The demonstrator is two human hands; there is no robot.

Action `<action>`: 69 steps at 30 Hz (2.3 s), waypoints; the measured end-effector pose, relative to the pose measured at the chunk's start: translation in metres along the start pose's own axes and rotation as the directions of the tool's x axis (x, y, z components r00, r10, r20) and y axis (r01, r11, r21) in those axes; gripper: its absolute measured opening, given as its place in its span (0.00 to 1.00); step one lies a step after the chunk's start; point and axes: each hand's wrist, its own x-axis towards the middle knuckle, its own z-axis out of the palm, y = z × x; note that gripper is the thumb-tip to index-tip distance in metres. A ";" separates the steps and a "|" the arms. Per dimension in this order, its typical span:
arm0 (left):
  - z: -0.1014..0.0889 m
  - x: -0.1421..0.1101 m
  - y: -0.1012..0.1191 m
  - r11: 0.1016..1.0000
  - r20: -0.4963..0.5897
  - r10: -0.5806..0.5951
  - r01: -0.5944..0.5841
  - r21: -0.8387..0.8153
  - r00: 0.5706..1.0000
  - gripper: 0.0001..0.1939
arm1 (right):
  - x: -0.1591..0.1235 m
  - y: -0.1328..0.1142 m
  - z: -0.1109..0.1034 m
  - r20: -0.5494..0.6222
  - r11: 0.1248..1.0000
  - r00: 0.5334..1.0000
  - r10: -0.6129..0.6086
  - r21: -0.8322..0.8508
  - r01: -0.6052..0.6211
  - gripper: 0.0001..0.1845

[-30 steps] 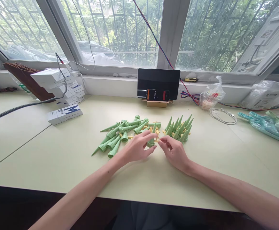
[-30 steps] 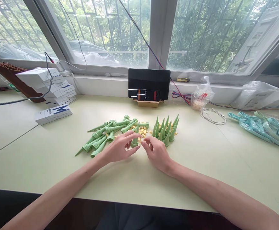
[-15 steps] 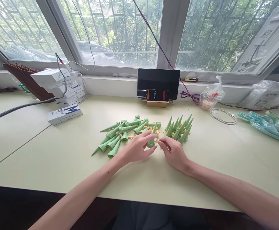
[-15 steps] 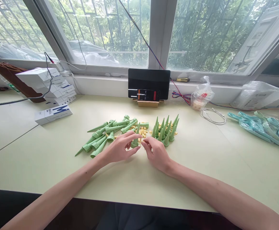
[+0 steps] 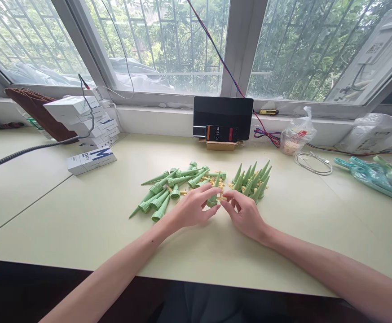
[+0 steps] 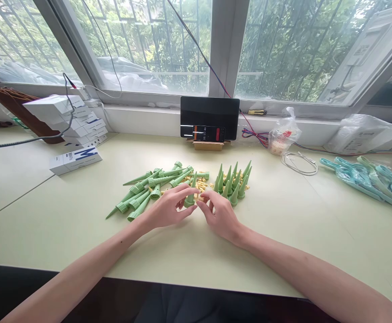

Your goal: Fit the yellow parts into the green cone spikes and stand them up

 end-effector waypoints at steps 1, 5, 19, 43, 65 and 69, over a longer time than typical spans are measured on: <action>0.000 0.000 0.000 1.000 0.000 -0.002 0.002 0.001 1.000 0.14 | 0.000 0.000 0.000 -0.003 1.000 1.000 -0.012 0.005 0.012 0.09; 0.000 0.000 0.000 1.000 0.004 -0.001 0.000 0.005 1.000 0.14 | -0.001 0.003 0.001 -0.008 0.999 0.999 -0.035 -0.003 0.035 0.07; 0.000 0.000 0.002 0.999 0.015 0.032 -0.032 0.020 0.999 0.15 | 0.000 0.007 0.002 0.055 1.000 0.998 0.014 0.012 -0.015 0.17; -0.001 0.000 0.002 1.000 0.023 0.004 -0.005 0.025 1.000 0.15 | 0.000 0.005 0.002 0.028 1.000 1.000 0.006 0.023 -0.007 0.09; -0.001 0.000 0.002 1.000 0.012 -0.002 0.002 -0.018 1.000 0.15 | 0.000 0.002 0.001 0.062 0.999 0.997 0.041 0.007 -0.042 0.15; -0.001 0.000 0.002 0.999 -0.001 -0.018 0.018 -0.029 1.000 0.15 | 0.000 0.000 0.000 0.040 1.000 0.999 0.008 0.015 -0.009 0.08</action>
